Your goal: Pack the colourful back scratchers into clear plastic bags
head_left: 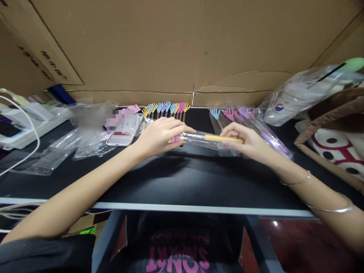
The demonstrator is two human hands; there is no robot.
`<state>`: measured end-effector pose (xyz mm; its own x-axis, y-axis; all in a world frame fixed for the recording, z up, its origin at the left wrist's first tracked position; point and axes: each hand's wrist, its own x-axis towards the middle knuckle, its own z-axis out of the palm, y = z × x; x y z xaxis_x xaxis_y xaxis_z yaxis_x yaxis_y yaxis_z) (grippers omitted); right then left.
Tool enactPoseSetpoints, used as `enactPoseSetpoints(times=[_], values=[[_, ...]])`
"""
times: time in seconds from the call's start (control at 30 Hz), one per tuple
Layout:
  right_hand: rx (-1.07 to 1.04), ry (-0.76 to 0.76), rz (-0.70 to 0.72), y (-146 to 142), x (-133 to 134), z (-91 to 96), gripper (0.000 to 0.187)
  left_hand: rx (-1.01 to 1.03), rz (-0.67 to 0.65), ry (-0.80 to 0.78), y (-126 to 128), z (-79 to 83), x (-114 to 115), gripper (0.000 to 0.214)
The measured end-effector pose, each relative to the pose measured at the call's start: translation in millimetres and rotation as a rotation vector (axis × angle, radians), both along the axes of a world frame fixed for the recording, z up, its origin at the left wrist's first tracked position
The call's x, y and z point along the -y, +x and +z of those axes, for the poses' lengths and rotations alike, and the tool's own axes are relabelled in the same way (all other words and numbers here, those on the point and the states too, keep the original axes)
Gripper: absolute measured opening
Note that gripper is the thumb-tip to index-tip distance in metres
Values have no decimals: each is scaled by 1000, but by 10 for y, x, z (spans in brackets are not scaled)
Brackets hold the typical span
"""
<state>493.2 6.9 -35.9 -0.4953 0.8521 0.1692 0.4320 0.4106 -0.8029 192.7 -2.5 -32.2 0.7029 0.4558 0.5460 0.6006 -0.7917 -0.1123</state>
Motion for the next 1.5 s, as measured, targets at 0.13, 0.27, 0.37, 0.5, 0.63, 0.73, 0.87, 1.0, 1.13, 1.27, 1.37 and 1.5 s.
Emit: enactPoseSetpoints(times=[0.13,0.27,0.37,0.5,0.63,0.73,0.87,1.0,1.13,1.27,1.37,1.5], values=[[-4,17,10,-21,26,-19,37,10,-22,45,84,-32,46,25],[-1,-64,94,-18,27,-48,39,1,0,39,133,-72,60,26],[5,-91,116,-32,41,-29,41,-13,-5,29,137,-91,58,28],[9,-81,70,-35,47,15,45,-41,-8,15,80,-43,57,35],[17,-67,14,8,17,46,44,-52,67,-84,-88,86,16,51],[22,-31,-20,54,-7,82,42,-76,138,-201,-256,172,-47,56],[35,36,-59,133,-48,113,35,-98,179,-235,-404,213,-115,55],[48,69,-66,196,-94,85,36,-82,216,-224,-415,199,-132,51],[17,66,-60,188,-98,64,33,-62,169,-218,-370,186,-125,45],[-32,67,-57,155,-87,74,31,-34,129,-206,-332,178,-106,42],[-78,30,-62,141,-94,70,31,-32,102,-200,-305,170,-88,40],[-137,-75,-69,114,-97,56,35,-40,94,-156,-252,163,-53,37]])
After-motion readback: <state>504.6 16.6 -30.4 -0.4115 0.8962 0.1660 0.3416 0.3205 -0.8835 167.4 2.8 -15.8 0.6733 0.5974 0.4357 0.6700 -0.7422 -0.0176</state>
